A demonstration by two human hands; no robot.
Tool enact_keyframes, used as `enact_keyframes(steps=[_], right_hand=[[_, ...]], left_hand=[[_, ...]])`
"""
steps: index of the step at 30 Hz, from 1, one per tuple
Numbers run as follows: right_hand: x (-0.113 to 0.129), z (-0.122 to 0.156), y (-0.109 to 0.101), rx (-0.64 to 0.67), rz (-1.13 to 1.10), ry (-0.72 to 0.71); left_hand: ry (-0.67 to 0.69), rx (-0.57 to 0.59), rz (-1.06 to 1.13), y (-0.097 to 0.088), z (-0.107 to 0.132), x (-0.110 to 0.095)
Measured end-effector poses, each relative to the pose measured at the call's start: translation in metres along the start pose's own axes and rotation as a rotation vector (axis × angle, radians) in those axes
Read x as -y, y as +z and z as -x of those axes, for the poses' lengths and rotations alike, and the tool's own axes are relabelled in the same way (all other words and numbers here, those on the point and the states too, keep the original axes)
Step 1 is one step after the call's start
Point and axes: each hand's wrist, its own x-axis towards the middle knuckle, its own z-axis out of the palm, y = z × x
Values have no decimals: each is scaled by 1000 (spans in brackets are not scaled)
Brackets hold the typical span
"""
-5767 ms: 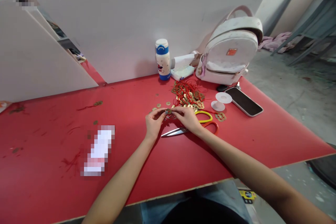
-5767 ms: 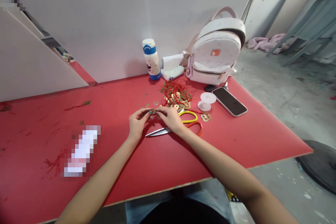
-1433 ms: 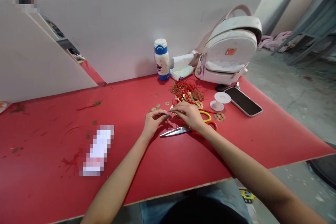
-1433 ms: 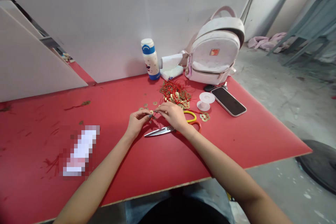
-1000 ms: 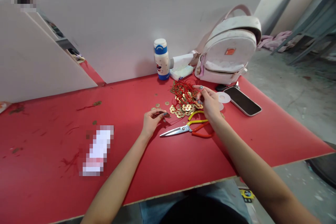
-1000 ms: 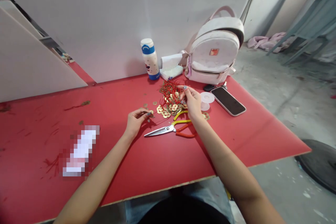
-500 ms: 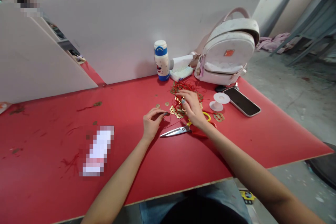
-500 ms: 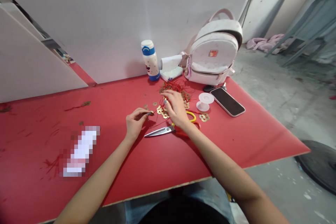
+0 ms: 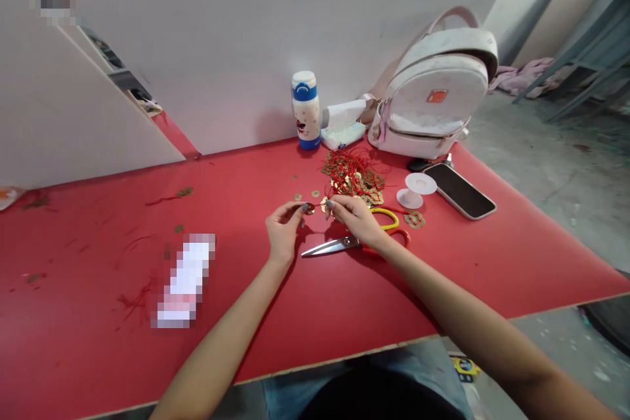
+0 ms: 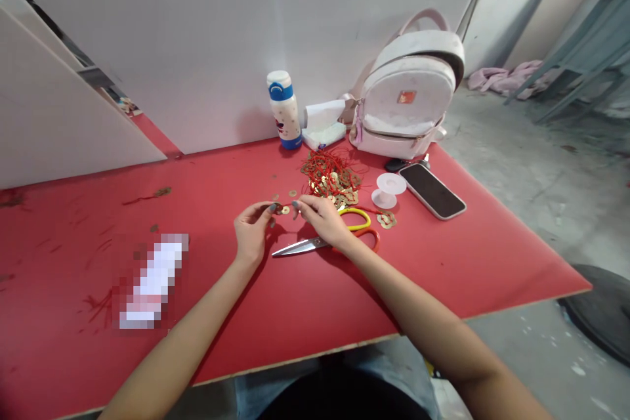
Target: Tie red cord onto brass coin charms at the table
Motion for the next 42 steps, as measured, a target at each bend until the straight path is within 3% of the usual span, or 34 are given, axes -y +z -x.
enact_keyframes(steps=[5,10,16,26,31,37,42], right_hand=[[6,1,-7,-137,142,-101],[10,3,-10,-273,174,-184],[9,3,-12,-372,153,-181],[13,5,-10,-187,-10,-230],[13,6,-4,-48,23,-239],[9,4,-1,-74,118,-173],[6,3,-2,-184,138,-119]], left_hand=[[-178,28,146,4,3,3],[-168,48,122,4,4,3],[-144,64,128,3,4,4],[-39,425,-30,1,6,2],[120,439,-161,2,8,-1],[-74,518,-79,0,9,-1],[-99,492,-91,2,8,-6]])
